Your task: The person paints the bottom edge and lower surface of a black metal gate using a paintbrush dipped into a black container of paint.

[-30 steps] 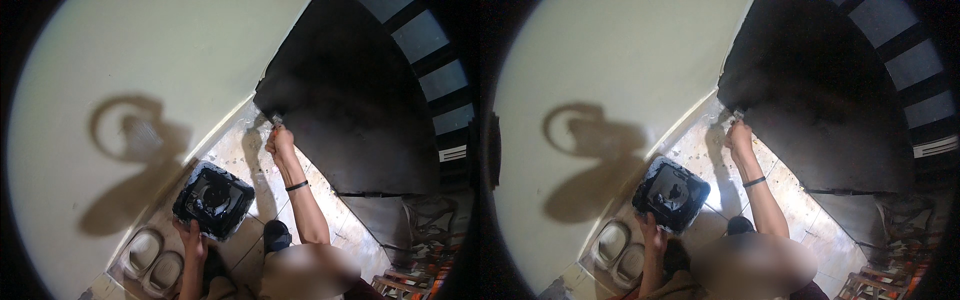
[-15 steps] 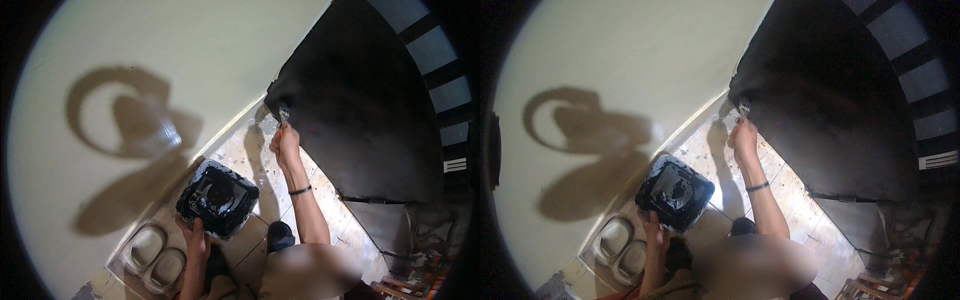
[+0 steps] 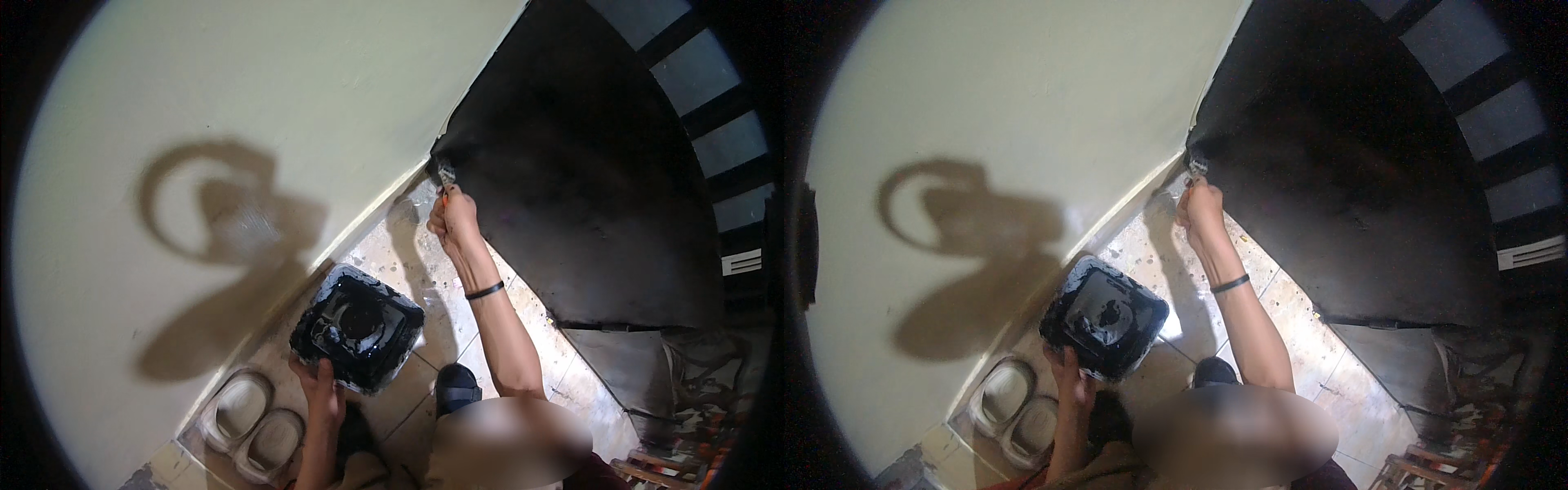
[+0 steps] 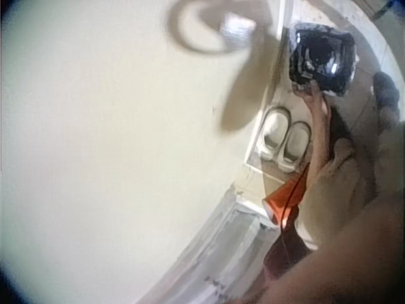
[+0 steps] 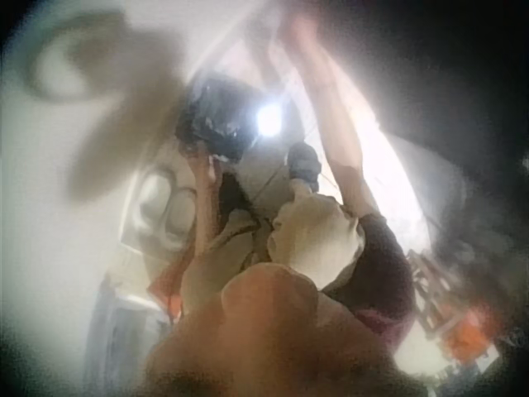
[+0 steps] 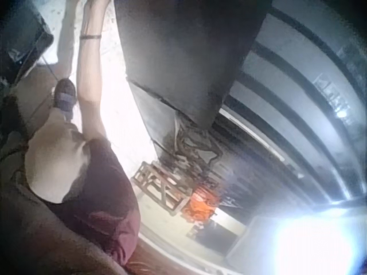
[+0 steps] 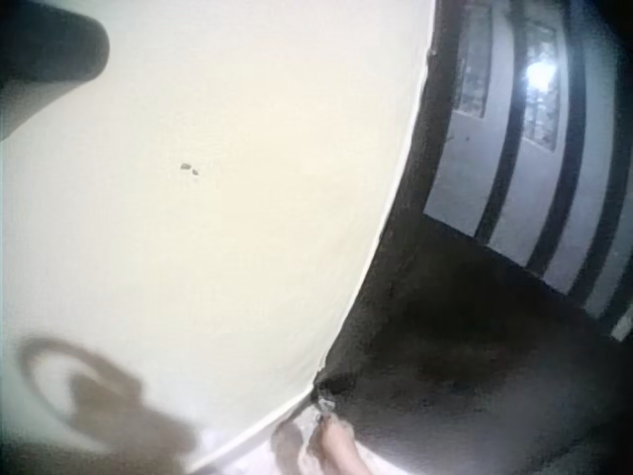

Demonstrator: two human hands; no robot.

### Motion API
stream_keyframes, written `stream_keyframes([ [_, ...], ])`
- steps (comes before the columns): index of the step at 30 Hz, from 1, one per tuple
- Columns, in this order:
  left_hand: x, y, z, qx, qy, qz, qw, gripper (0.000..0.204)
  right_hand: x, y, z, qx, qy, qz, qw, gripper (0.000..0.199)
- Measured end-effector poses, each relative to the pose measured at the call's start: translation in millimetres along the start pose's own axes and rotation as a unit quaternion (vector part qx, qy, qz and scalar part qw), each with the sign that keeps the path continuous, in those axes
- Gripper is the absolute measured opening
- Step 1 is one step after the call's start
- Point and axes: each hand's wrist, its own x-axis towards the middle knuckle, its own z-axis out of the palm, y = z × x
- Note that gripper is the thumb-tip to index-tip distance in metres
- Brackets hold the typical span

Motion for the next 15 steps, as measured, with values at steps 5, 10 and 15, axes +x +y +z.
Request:
stream_keyframes([
  [5, -1.8, -1.1, -13.4, 0.024, 0.037, -0.012, 0.999, 0.087, -35.1, -30.1, 9.5, 0.041, -0.043, -0.116, 0.991, 0.026],
  [10, 0.1, -0.7, -6.2, -0.009, 0.015, -0.013, 1.0, 0.083, -24.3, -14.8, 7.5, 0.044, -0.019, 0.003, 0.999, 0.026],
  [15, -5.6, 1.0, -4.7, 0.002, 0.009, 0.003, 1.0, 0.082, -49.9, -26.0, 7.1, -0.006, -0.018, -0.126, 0.992, 0.024],
])
